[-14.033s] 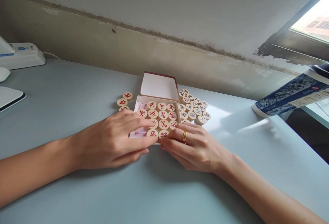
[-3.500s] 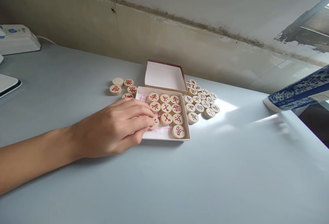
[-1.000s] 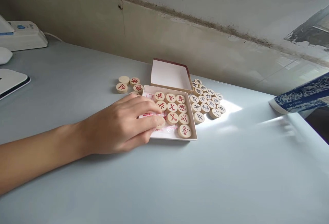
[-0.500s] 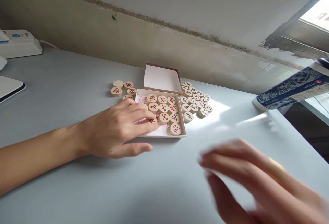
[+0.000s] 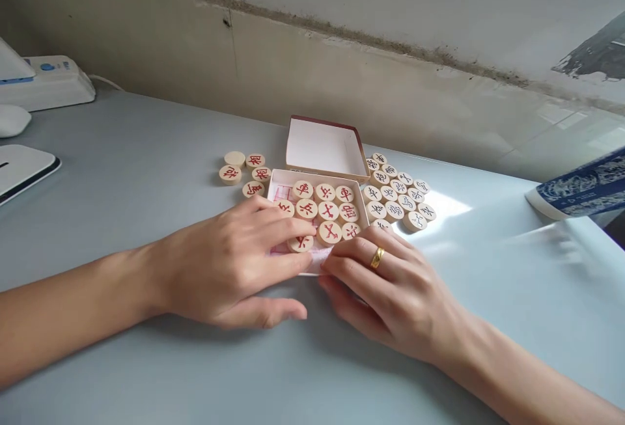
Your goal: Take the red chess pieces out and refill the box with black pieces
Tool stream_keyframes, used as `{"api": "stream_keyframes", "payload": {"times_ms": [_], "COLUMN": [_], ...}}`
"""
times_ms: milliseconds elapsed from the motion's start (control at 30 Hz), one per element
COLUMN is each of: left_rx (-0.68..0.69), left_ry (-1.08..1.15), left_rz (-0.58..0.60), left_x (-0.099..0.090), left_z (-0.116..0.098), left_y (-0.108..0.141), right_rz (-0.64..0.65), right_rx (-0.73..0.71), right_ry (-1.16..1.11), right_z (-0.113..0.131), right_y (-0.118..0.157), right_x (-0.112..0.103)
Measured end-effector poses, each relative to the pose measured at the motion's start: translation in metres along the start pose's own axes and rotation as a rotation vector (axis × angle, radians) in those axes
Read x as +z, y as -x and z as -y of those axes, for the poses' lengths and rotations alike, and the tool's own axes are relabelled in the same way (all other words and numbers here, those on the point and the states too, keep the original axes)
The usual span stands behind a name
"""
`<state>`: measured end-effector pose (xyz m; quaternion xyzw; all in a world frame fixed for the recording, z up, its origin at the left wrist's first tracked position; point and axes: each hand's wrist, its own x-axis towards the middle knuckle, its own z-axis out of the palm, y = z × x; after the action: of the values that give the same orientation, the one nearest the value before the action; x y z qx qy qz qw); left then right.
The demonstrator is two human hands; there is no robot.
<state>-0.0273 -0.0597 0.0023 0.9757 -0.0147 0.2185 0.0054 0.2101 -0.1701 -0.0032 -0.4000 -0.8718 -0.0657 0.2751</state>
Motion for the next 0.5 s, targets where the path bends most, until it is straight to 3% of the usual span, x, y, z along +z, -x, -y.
{"api": "stream_keyframes", "payload": {"times_ms": [167,233,367,500], "left_rx": [-0.052,-0.131,-0.489,-0.848], "left_ry": [0.073,0.057,0.035,0.035], "left_rz": [-0.166,-0.231,-0.377,-0.429], "left_x": [0.003,0.001,-0.008,-0.014], "left_z": [0.002,0.004,0.013,0.036], "left_y": [0.010,0.011,0.005,0.004], "right_rz": [0.001,0.002,-0.001,-0.005], "right_rx": [0.008,0.013,0.020,0.041], "right_ry": [0.007,0.008,-0.007,-0.017], "right_z": [0.002,0.002,0.003,0.004], "right_y": [-0.001,-0.001,0.000,0.000], "right_x": [0.001,0.000,-0.001,0.001]}}
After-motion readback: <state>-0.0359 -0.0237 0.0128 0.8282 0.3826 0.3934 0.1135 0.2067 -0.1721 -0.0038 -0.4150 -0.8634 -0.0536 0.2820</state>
